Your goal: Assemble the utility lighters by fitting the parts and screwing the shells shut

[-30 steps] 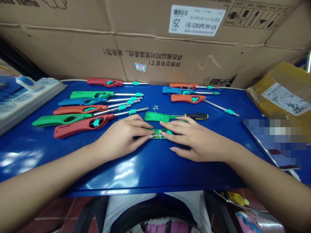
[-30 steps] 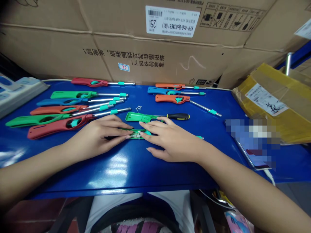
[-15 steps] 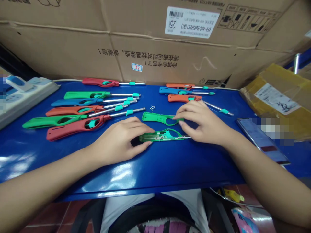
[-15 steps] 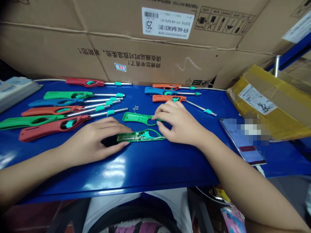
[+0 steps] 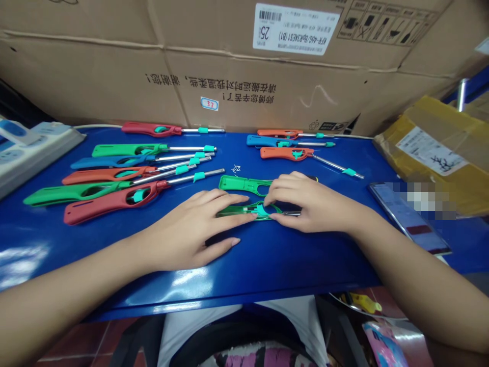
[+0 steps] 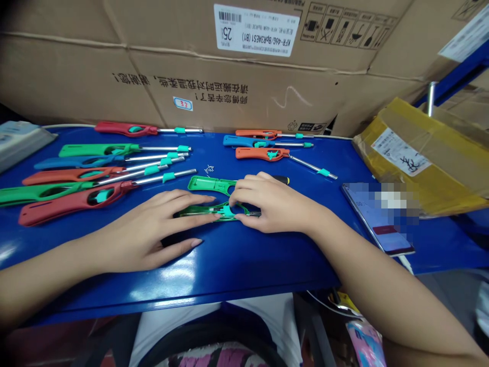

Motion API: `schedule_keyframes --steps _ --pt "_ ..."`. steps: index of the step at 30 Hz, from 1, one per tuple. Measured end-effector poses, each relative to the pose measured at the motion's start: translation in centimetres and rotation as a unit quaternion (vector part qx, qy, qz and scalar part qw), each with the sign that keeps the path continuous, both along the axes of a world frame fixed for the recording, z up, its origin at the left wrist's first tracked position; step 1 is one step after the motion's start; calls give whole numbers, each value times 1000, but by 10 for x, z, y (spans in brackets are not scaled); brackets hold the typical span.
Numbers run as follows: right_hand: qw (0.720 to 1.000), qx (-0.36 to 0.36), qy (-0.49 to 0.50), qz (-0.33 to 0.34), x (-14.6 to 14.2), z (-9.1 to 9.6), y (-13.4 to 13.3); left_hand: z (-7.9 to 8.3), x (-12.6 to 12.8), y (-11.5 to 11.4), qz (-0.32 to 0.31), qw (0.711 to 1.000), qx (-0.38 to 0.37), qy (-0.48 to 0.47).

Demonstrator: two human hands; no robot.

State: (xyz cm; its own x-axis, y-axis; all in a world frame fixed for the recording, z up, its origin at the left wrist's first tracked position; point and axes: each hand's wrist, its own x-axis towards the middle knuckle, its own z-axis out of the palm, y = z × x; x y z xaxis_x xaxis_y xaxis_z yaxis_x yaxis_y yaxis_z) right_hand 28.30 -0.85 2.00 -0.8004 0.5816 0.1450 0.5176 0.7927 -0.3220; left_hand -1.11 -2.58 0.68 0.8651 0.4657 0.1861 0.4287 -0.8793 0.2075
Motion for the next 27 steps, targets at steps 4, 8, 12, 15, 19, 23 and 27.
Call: schedule_keyframes --steps 4,8,12,15,19,23,27 --pt "1000 4 -3 1 0 0 0 -3 0 -1 -3 1000 6 15" --pt "1000 1 -2 3 0 -1 -1 -4 0 -1 -4 1000 7 14" --pt "1000 -7 -6 2 -1 -1 -1 -4 1 0 -2 1000 11 22" --pt "1000 -11 -6 -2 -2 -1 0 -4 1 1 -1 1000 11 26" --pt "1000 -18 -6 -6 -1 3 0 -5 0 1 0 1000 12 25" --pt "1000 -21 16 -7 5 9 -1 -5 0 1 -1 1000 9 14" --pt "999 -44 -15 -12 9 12 0 -3 0 3 7 1000 -6 -17"
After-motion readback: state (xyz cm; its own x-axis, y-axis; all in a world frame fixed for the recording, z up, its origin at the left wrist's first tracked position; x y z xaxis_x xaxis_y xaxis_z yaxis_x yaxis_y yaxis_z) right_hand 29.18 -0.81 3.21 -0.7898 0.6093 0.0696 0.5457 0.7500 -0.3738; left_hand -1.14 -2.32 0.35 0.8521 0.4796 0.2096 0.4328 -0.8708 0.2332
